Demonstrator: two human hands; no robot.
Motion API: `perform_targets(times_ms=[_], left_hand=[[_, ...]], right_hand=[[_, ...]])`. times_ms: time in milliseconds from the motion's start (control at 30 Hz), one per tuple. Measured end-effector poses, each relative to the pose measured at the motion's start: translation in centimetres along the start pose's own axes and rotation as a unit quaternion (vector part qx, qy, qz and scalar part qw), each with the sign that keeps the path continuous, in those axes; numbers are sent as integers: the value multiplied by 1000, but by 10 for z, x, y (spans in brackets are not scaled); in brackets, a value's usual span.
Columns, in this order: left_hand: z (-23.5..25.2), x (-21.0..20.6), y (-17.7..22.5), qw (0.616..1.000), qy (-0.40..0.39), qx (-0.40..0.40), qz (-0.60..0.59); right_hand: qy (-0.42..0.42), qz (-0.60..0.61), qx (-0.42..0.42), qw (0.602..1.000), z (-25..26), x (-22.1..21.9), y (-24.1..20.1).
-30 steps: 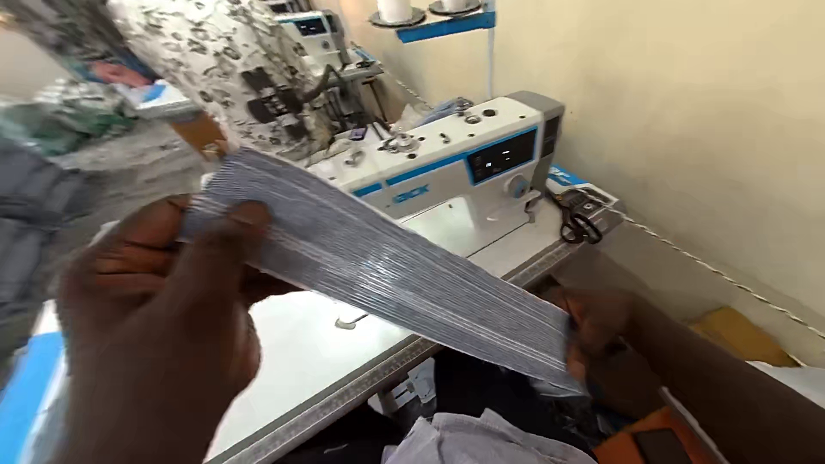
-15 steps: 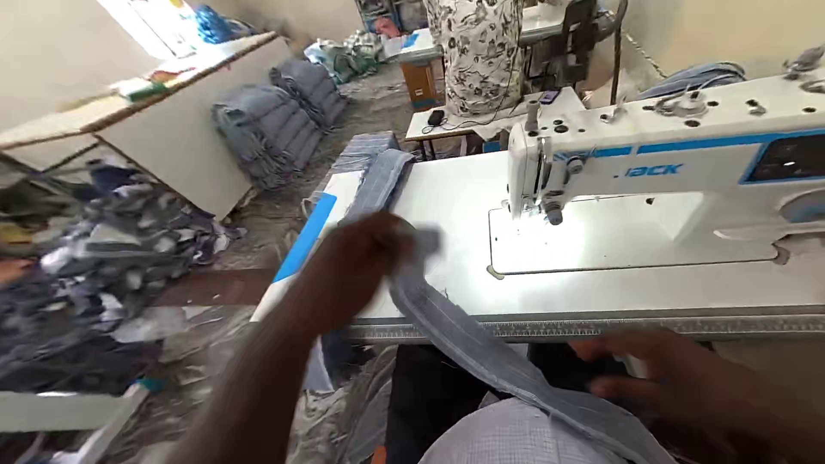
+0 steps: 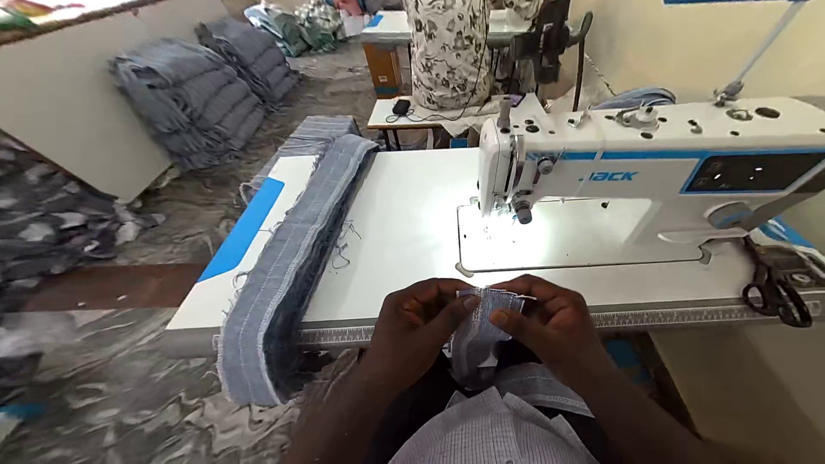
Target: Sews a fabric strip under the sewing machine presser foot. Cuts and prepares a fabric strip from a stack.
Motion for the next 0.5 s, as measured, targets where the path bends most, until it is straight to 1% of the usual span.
perform_targets(times_ms=[133,233,333,400,433,500], left_hand=[[-2,1,6,999,6,-42,21],[-3,3,6,998,13,-58,21],[-6,5,1,996,-7,-66,-57],[-8,4,0,991,-20,-59,-115],[-9,3,2,992,-18,-54,-114],[-9,-1,8,997,3,-61,-54]], right_hand=[[14,-49,35,998,9,-3,-8],[-2,-61,73,995,11,-5,-11],[-34,-65,134,988,10,-4,-10],[-67,-64,159,983,8,-2,-8],[-83,-55,165,981,8,-1,-8],[-101,-34,165,981,8,1,-7]])
Point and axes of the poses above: each hand's wrist, its own z-axis towards the middle knuckle, its own x-axis out of the back of the hand, y = z × x, the point moved 3 cm from there along z, towards the middle knuckle, and after that the axes turned 15 degrees about -y, right-handed, at the moved point
